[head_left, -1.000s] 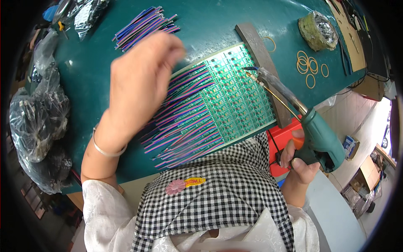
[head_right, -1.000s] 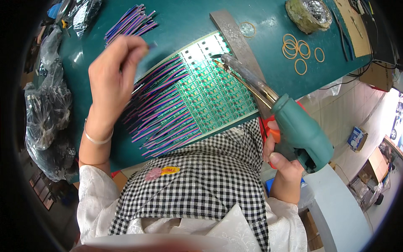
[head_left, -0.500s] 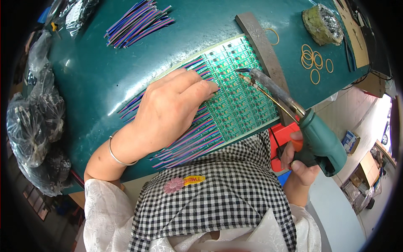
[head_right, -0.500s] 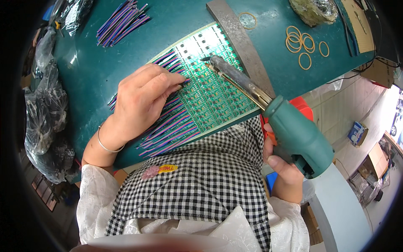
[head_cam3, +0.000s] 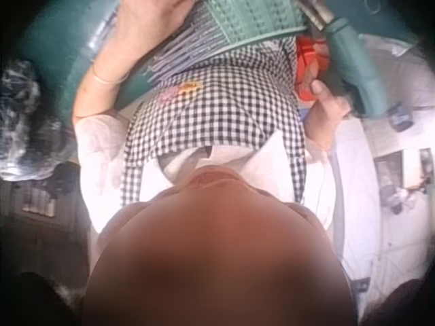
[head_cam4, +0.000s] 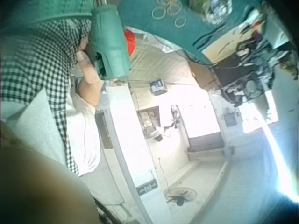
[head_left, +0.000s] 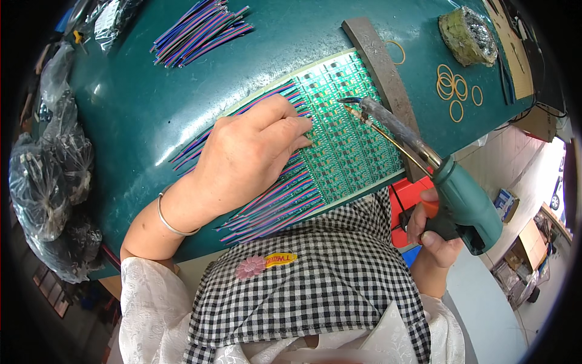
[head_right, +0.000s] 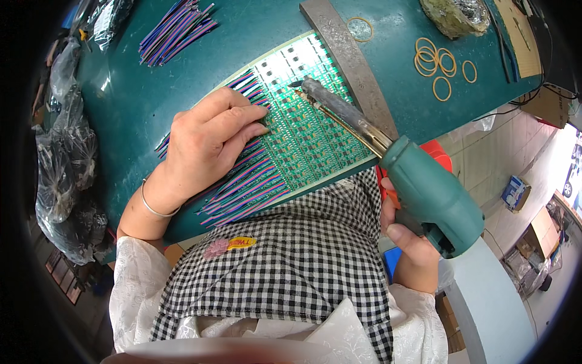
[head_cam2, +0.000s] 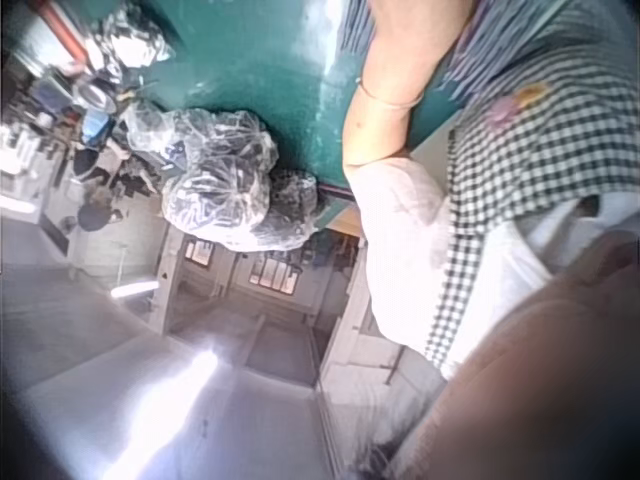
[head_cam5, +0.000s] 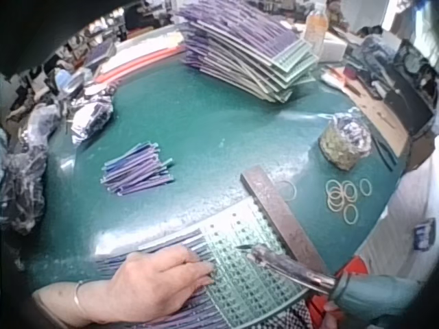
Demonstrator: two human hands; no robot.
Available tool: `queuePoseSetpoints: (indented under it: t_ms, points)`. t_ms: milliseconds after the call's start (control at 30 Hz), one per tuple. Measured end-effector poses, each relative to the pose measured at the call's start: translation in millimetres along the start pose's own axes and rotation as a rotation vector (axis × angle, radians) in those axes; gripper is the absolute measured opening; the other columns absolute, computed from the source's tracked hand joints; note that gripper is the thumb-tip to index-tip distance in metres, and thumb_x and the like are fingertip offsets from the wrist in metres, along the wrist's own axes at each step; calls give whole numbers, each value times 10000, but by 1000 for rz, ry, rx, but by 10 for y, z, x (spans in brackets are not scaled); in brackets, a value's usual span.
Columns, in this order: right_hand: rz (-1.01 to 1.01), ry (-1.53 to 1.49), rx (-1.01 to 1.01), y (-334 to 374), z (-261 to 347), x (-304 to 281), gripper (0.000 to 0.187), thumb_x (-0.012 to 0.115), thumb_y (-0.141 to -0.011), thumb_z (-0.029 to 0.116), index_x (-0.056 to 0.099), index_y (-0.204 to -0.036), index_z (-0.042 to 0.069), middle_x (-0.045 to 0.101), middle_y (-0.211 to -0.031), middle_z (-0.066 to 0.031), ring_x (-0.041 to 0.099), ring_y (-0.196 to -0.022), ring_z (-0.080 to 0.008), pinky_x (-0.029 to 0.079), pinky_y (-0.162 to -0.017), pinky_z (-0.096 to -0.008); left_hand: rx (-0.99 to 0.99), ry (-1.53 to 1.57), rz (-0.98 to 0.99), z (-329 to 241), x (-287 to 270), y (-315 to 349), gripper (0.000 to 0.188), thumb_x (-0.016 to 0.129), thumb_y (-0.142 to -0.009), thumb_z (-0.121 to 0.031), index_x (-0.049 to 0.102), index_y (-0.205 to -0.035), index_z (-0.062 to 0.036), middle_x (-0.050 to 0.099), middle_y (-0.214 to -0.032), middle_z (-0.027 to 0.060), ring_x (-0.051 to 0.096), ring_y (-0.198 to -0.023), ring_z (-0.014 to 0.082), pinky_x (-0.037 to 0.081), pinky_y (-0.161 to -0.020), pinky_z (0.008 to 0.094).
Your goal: The person solders electrical wires onto a circuit board panel using a soldering iron.
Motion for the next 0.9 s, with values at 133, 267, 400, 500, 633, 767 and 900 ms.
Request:
queuePoseSetpoints:
  t_ms: [133,267,400,500,633,767,900]
  points:
    - [-36,20,10,-4,23,25,646,760,-644,99,586,-1227,-121,619,-766,-100,524,-547,-127,402,-508,-234,47,-30,-34,19,12,11,211,774,-757,-11,728,-962,-36,648,-843,75,651,-672,209,533,-566,317]
    - [0,3,-2,-1,-8,-19,650,762,-649,93,582,-1237,-120,657,-883,-123,532,-560,-126,410,-514,-235,132,-288,27,-111,-55,-12,187,674,-766,-28,694,-952,-19,631,-852,84,653,-711,247,540,-572,333]
    - [36,114,-60,-26,-1,14,679,741,-728,183,474,-1269,-128,507,-648,-74,489,-459,-155,433,-433,-270,127,-256,6,-71,-23,7,206,660,-756,-9,695,-958,-20,633,-839,85,654,-706,239,546,-586,335]
    - [32,132,-78,-27,-9,18,671,738,-728,182,478,-1268,-121,505,-638,-75,491,-460,-156,430,-435,-266,-6,-5,10,21,-24,0,199,722,-779,57,719,-968,-4,651,-817,92,656,-746,231,532,-592,308]
    - [-96,62,-51,29,-11,62,671,745,-724,181,483,-1267,-113,513,-635,-79,494,-458,-157,429,-437,-262,55,278,-53,-77,-112,-71,185,723,-776,85,710,-946,11,682,-822,105,671,-737,223,536,-637,301]
    - [-56,90,-20,-150,34,253,709,787,-718,186,479,-1292,-93,599,-719,-129,536,-503,-146,442,-467,-244,16,424,14,-267,-104,-53,147,682,-748,128,681,-845,17,682,-827,108,683,-746,250,552,-644,324]
    - [164,278,-138,-309,2,559,686,767,-783,1,440,-1384,-42,682,-954,-160,616,-710,-144,488,-607,-235,14,544,66,-355,-48,11,138,665,-752,133,655,-839,27,669,-829,127,681,-746,252,556,-646,319]
Point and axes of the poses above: each hand's wrist, its own y-axis away from the middle knuckle, its own x-axis out of the palm, z = x × y, the point moved 4 cm from there along -y, towards the middle knuckle
